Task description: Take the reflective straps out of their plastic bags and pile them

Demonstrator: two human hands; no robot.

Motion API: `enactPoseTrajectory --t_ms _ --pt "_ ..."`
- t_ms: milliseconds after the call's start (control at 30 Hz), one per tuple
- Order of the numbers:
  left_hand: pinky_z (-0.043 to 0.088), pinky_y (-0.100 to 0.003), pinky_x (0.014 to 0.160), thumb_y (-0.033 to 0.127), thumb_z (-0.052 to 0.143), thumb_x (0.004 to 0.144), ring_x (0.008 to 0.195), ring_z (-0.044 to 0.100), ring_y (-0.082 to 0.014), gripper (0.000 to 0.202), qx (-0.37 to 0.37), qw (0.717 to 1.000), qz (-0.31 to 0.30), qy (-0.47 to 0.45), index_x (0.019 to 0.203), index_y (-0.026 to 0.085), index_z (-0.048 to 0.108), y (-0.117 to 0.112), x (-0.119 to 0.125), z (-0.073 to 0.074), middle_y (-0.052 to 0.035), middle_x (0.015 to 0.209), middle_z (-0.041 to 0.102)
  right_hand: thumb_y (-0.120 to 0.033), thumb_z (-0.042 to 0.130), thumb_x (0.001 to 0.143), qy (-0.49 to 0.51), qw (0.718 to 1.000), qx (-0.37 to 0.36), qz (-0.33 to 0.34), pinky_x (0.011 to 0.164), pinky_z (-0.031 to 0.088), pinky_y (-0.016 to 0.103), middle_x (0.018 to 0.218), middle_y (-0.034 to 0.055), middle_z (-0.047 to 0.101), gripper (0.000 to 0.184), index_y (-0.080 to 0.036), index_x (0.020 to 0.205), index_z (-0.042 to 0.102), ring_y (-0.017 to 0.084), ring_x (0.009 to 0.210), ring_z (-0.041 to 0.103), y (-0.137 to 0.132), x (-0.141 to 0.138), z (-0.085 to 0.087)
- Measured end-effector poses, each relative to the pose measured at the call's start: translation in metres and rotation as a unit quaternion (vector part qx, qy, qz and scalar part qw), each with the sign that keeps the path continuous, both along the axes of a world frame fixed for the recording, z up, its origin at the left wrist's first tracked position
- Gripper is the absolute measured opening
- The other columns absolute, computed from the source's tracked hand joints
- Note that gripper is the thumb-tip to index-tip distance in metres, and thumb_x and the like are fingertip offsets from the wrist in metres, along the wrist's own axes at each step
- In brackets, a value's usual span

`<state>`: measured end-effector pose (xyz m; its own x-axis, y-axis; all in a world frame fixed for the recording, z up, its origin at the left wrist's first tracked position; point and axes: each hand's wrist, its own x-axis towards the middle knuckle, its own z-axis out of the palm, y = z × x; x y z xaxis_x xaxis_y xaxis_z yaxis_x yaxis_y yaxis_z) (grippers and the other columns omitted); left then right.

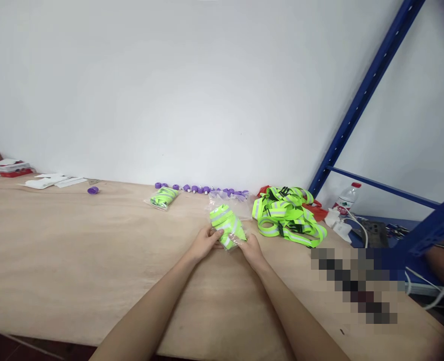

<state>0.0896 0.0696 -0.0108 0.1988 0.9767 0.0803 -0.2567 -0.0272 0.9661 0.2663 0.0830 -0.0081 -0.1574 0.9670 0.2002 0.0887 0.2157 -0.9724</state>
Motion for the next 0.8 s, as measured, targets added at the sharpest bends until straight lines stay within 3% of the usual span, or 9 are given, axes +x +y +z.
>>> enactPoseTrajectory --t_ms 100,267,400,600,800 --pt "0.058 -0.032 0.068 0.059 0.077 0.069 0.079 0.071 -0.0205 0.065 0.028 0.999 0.043 -0.002 0.112 0.013 0.062 0.002 -0.001 0.001 -0.0104 0.097 0.074 -0.055 0.078 0.064 -0.002 1.0 -0.013 0.003 0.093 0.052 0.045 0.109 0.014 0.074 0.058 -0.012 0.103 0.073 0.035 0.106 0.067 0.002 0.0 -0.003" --pt "0.055 -0.028 0.066 0.058 0.075 0.071 0.085 0.07 -0.0217 0.063 0.049 0.995 0.084 -0.001 0.114 0.013 0.064 0.001 -0.002 0.005 -0.0115 0.105 0.074 -0.056 0.08 0.063 0.016 0.998 -0.036 0.04 0.092 0.052 0.045 0.103 0.0124 0.076 0.057 -0.012 0.099 0.075 0.034 0.103 0.068 0.006 0.003 -0.006" --pt "0.055 -0.029 0.068 0.056 0.076 0.071 0.091 0.07 -0.0245 0.061 0.047 0.995 0.088 -0.007 0.114 0.014 0.065 -0.001 -0.001 0.006 -0.0127 0.109 0.073 -0.056 0.079 0.065 0.008 0.995 -0.058 0.078 0.091 0.052 0.043 0.1 0.0117 0.076 0.057 -0.012 0.1 0.076 0.033 0.098 0.069 0.002 0.008 0.001" --pt "0.055 -0.035 0.08 0.053 0.079 0.072 0.098 0.07 -0.0277 0.061 -0.007 0.997 0.024 -0.067 0.116 0.014 0.064 -0.001 -0.004 0.007 -0.0148 0.114 0.071 -0.055 0.08 0.063 -0.022 0.992 -0.054 0.111 0.086 0.051 0.041 0.096 0.0098 0.076 0.055 -0.012 0.098 0.075 0.031 0.092 0.067 -0.005 0.009 0.012" --pt "0.054 -0.037 0.083 0.056 0.081 0.067 0.098 0.069 -0.0294 0.062 -0.01 0.992 0.096 -0.081 0.107 0.012 0.067 -0.001 -0.002 0.01 -0.0164 0.112 0.072 -0.053 0.078 0.065 -0.036 0.993 -0.026 0.11 0.087 0.05 0.041 0.097 0.0086 0.075 0.05 -0.014 0.095 0.074 0.03 0.093 0.065 -0.005 0.005 0.011"
